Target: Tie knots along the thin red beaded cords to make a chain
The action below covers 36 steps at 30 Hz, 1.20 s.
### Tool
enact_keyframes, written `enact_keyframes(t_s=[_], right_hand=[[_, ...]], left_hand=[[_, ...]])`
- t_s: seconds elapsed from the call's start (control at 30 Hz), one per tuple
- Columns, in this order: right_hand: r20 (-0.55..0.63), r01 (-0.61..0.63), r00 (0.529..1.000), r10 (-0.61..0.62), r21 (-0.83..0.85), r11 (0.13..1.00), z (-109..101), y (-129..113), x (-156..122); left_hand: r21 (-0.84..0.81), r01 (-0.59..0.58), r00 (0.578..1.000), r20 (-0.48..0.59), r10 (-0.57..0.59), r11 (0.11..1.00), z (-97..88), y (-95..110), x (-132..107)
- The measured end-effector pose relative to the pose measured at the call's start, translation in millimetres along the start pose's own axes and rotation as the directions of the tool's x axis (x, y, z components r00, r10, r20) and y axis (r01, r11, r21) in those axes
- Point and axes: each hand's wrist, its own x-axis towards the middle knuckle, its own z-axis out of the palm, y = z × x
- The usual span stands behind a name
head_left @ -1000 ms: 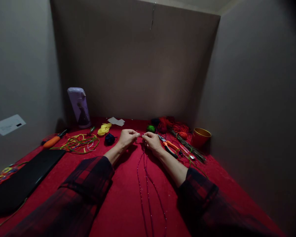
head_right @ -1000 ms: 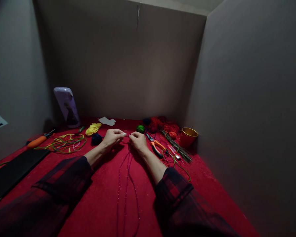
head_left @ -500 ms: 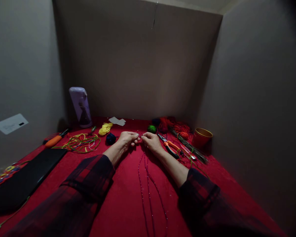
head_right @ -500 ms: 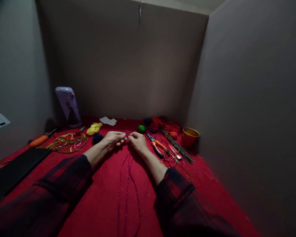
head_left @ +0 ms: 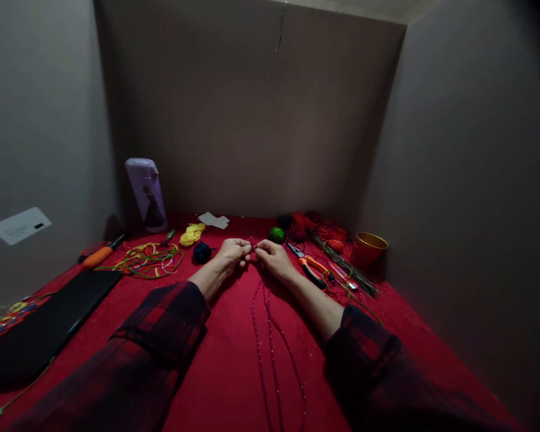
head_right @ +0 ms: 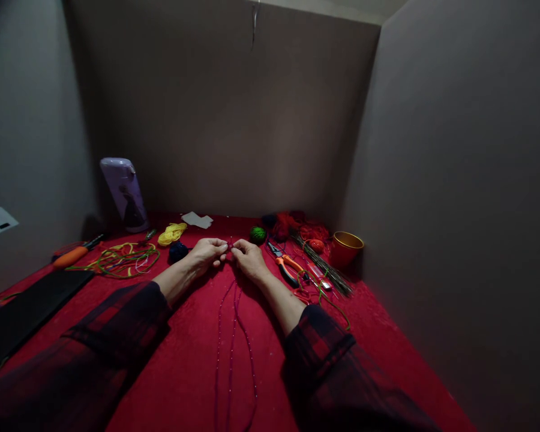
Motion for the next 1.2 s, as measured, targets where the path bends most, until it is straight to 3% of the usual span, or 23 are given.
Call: enact_keyframes(t_s=[0.2,0.53,0.97,1.2], right_hand=[[0.018,0.013,1.000,-0.012,-0.029,0.999,0,0,0],[0.000,0.017,1.000,-0.017,-0.108,0.994,0,13,4],[0.018,-0.031,0.999,0.032,-0.048,0.998,-1,8,2],[-0.008,-0.030,1.000,0.030,-0.046,0.999,-1,5,1]], left_hand=[[0.000,-0.028,0.999,-0.032,0.028,1.000,1.5,1,-3],[0.032,-0.099,0.995,0.013,0.098,0.995,3.8,-3,-3],[0.020,-0.138,0.990,-0.037,0.138,0.990,4.0,-6,-2],[0.016,-0.135,0.991,0.026,0.135,0.991,2.7,-6,-2]])
